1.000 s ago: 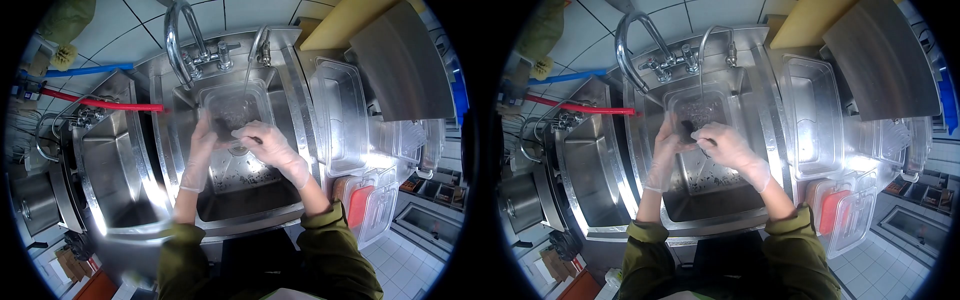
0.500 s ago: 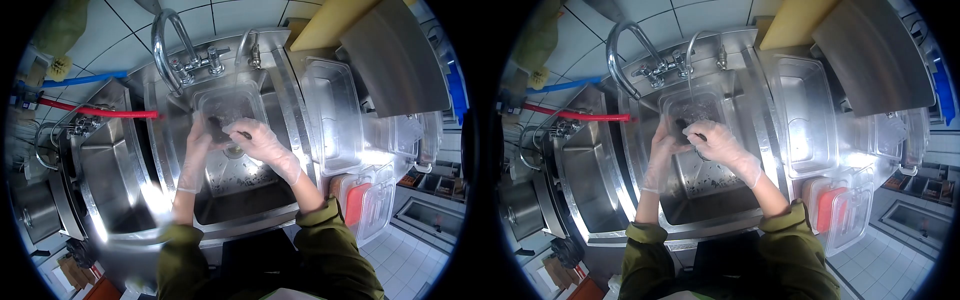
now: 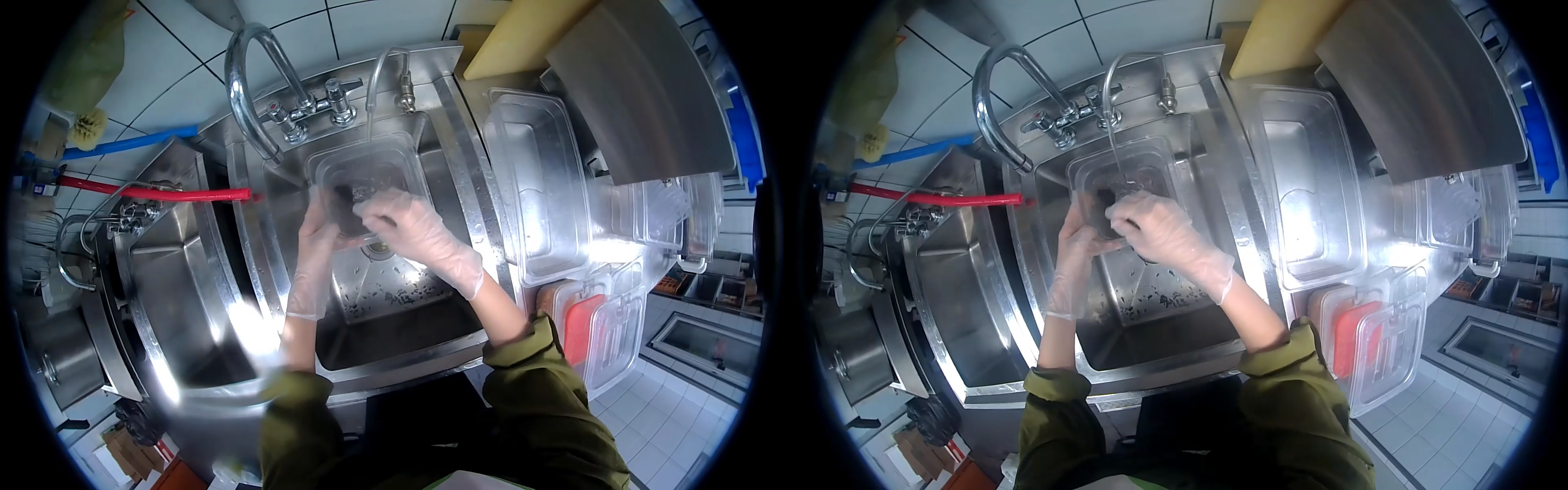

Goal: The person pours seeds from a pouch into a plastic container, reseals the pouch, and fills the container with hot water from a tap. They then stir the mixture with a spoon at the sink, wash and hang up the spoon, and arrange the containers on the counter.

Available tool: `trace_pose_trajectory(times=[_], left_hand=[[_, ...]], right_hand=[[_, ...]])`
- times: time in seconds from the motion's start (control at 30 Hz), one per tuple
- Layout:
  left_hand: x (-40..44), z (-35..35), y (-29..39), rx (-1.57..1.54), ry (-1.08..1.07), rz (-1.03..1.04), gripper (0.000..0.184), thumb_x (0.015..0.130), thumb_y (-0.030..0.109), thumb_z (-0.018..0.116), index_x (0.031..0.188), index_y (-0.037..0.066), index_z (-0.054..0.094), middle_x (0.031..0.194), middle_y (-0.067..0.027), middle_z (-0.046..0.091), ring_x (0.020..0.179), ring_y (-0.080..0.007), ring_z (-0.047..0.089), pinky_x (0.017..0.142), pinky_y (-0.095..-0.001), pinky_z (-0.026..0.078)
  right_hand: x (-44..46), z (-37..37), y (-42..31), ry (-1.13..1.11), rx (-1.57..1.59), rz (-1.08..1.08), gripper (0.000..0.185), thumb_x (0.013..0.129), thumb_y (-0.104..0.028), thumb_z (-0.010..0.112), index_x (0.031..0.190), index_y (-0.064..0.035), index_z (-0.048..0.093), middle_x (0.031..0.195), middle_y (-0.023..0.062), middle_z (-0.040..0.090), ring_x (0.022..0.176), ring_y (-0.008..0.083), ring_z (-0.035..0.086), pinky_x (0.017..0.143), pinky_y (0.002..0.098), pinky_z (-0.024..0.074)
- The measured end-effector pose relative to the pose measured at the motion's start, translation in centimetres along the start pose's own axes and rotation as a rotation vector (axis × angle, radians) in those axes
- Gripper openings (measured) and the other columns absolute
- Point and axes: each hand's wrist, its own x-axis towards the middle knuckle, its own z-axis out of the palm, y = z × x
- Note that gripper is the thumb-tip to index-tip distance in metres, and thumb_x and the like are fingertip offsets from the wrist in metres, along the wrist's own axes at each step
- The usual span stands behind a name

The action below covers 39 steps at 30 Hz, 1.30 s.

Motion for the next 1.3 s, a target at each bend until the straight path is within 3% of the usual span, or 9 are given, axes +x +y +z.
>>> trace_pose_trajectory(times=[0.2, 0.33, 0.43, 0.53, 0.73, 0.77, 0.9, 1.07, 1.3], left_hand=[[-0.5, 0.4, 0.7, 0.027, -0.005, -0.037, 0.075, 0.079, -0.005, 0.034, 0.152, 0.005, 0.018, 0.157, -0.0112, 0.022, 0.115, -0.0300, 0.059, 0.080, -0.0375, 0.061], [-0.2, 0.9, 0.7, 0.064, 0.000, -0.034, 0.074, 0.080, -0.006, 0.033, 0.152, 0.005, 0.018, 0.157, -0.0116, 0.020, 0.118, -0.0295, 0.057, 0.081, -0.0372, 0.061], [0.1, 1.0, 0.5, 0.069, 0.014, -0.097, 0.074, 0.080, -0.005, 0.033, 0.152, 0.005, 0.018, 0.157, -0.0118, 0.020, 0.119, -0.0289, 0.057, 0.081, -0.0359, 0.061], [0.0, 1.4, 0.7, 0.054, 0.006, -0.004, 0.069, 0.082, -0.004, 0.038, 0.150, 0.007, 0.027, 0.140, -0.0161, 0.047, 0.104, -0.0258, 0.065, 0.073, -0.0313, 0.062], [-1.2, 1.5, 1.3, 0.033, 0.050, 0.025, 0.067, 0.083, 0.002, 0.039, 0.149, 0.006, 0.028, 0.150, -0.0164, 0.034, 0.114, -0.0219, 0.060, 0.081, -0.0368, 0.060], [-1.4, 1.6, 1.9, 0.207, -0.017, 0.004, 0.062, 0.091, 0.015, 0.037, 0.150, 0.001, 0.021, 0.156, -0.0140, 0.024, 0.140, -0.0240, 0.033, 0.092, -0.0402, 0.053], [-1.3, 1.7, 2.2, 0.225, -0.033, 0.110, 0.066, 0.090, 0.018, 0.043, 0.148, -0.005, 0.022, 0.156, -0.0201, 0.021, 0.140, -0.0256, 0.033, 0.088, -0.0390, 0.055], [1.6, -1.5, 1.7, 0.175, 0.020, 0.097, 0.069, 0.081, 0.013, 0.054, 0.144, -0.005, 0.032, 0.151, -0.0216, 0.029, 0.129, -0.0312, 0.045, 0.081, -0.0396, 0.056], [3.9, -3.1, 2.7, 0.126, 0.026, 0.052, 0.070, 0.077, 0.004, 0.050, 0.144, -0.002, 0.033, 0.148, -0.0186, 0.037, 0.109, -0.0285, 0.061, 0.073, -0.0284, 0.062]], right_hand=[[-0.7, -3.8, -0.5, -0.077, -0.089, 0.206, 0.006, 0.082, -0.009, 0.060, 0.084, -0.0048, 0.065, 0.083, 0.0110, 0.068, 0.082, 0.0327, 0.065, 0.073, 0.0400, 0.0522], [0.0, -3.5, -0.1, 0.085, -0.265, 0.102, 0.005, 0.081, -0.009, 0.060, 0.082, -0.0060, 0.063, 0.080, 0.0106, 0.066, 0.079, 0.0323, 0.064, 0.072, 0.0423, 0.0516], [-0.2, -1.5, 0.3, -0.002, -0.262, -0.015, 0.007, 0.082, -0.012, 0.061, 0.087, -0.0071, 0.065, 0.087, 0.0096, 0.066, 0.084, 0.0309, 0.064, 0.075, 0.0420, 0.0517], [-1.3, 0.0, 0.8, -0.044, -0.063, 0.001, 0.010, 0.083, -0.014, 0.062, 0.091, -0.0093, 0.066, 0.093, 0.0082, 0.066, 0.089, 0.0300, 0.063, 0.076, 0.0410, 0.0517], [-0.3, -4.1, 0.1, 0.004, -0.074, 0.241, 0.018, 0.088, -0.022, 0.054, 0.089, -0.0080, 0.066, 0.086, 0.0151, 0.067, 0.081, 0.0352, 0.065, 0.074, 0.0439, 0.0519], [0.4, -4.8, 0.1, 0.023, -0.123, 0.259, 0.019, 0.089, -0.023, 0.054, 0.089, -0.0081, 0.066, 0.086, 0.0151, 0.067, 0.081, 0.0352, 0.065, 0.074, 0.0443, 0.0517], [2.0, -4.5, 1.7, 0.193, -0.044, 0.254, 0.023, 0.089, -0.027, 0.054, 0.089, -0.0065, 0.065, 0.083, 0.0158, 0.067, 0.080, 0.0366, 0.065, 0.074, 0.0452, 0.0512], [4.4, -5.0, 3.7, 0.149, 0.193, 0.432, 0.032, 0.083, -0.033, 0.060, 0.094, -0.0042, 0.067, 0.081, 0.0143, 0.068, 0.081, 0.0271, 0.068, 0.073, 0.0395, 0.0509], [3.4, -5.7, 4.4, 0.166, 0.371, 0.526, 0.038, 0.079, -0.018, 0.053, 0.116, -0.0147, 0.066, 0.118, 0.0072, 0.066, 0.111, 0.0266, 0.060, 0.091, 0.0372, 0.0478]])
